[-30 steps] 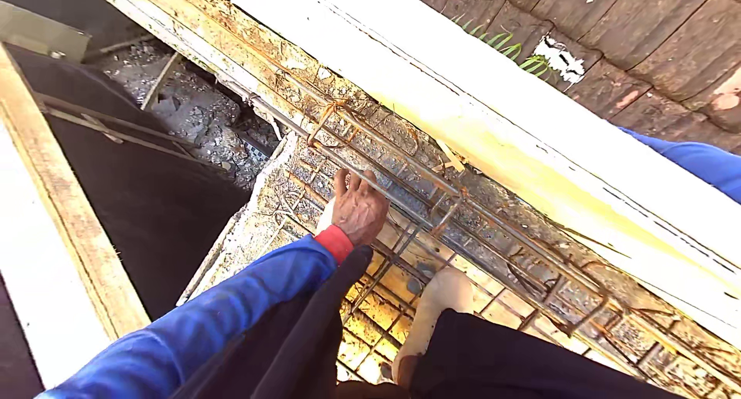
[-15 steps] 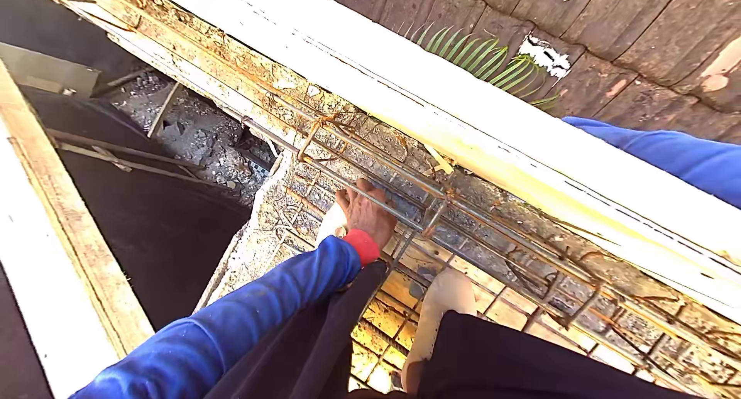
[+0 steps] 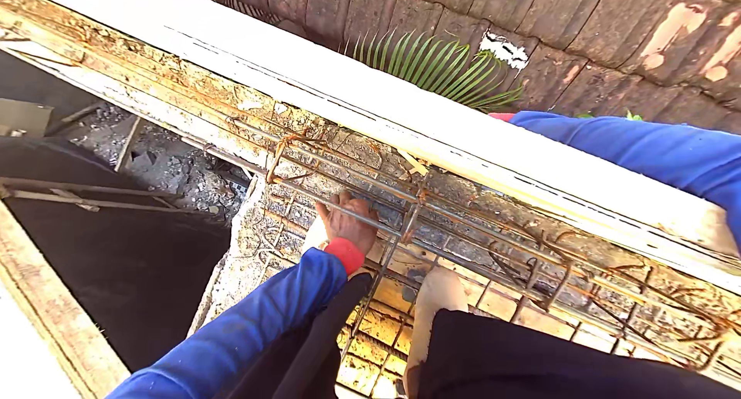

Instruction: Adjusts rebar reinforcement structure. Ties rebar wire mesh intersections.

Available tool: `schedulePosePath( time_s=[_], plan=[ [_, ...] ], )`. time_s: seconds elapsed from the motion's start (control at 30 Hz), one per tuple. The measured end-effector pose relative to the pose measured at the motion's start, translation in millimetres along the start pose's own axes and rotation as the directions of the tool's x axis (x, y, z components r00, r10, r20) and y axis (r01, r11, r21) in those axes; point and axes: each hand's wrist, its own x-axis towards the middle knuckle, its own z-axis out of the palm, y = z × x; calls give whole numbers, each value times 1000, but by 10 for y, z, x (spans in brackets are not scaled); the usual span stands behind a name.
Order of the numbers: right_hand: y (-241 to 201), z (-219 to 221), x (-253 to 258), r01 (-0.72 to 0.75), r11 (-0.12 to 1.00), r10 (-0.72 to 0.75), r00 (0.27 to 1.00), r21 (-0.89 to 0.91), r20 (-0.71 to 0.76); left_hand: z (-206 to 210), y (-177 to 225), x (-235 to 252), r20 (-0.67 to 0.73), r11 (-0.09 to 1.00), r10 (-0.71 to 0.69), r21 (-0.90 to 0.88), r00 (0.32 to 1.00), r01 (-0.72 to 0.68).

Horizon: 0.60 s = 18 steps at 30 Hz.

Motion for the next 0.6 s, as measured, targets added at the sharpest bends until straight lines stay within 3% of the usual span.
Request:
schedulePosePath(
  time_s=[0.13, 0.3, 0.4, 0.47, 0.6],
  plan=[
    [1, -12, -33, 35, 999, -35, 999, -21, 0, 21, -28, 4, -15, 996, -10, -92, 1000, 8],
    [-322, -309, -312, 34, 998, -35, 999, -45, -15, 219, -189, -44, -326, 924, 78, -332, 942, -191],
    [-330, -324, -282, 0, 993, 5, 999, -120, 37, 108, -203, -58, -275, 863, 19, -481, 961, -154],
    [-348, -334, -292, -14, 989, 26, 996, -144, 79, 129, -246, -55, -295, 877, 44, -447, 954, -179],
    [-157, -470, -230, 21, 962, -20, 1000, -273, 6, 62, -317, -178, -277, 873, 100, -436, 956, -217]
  ],
)
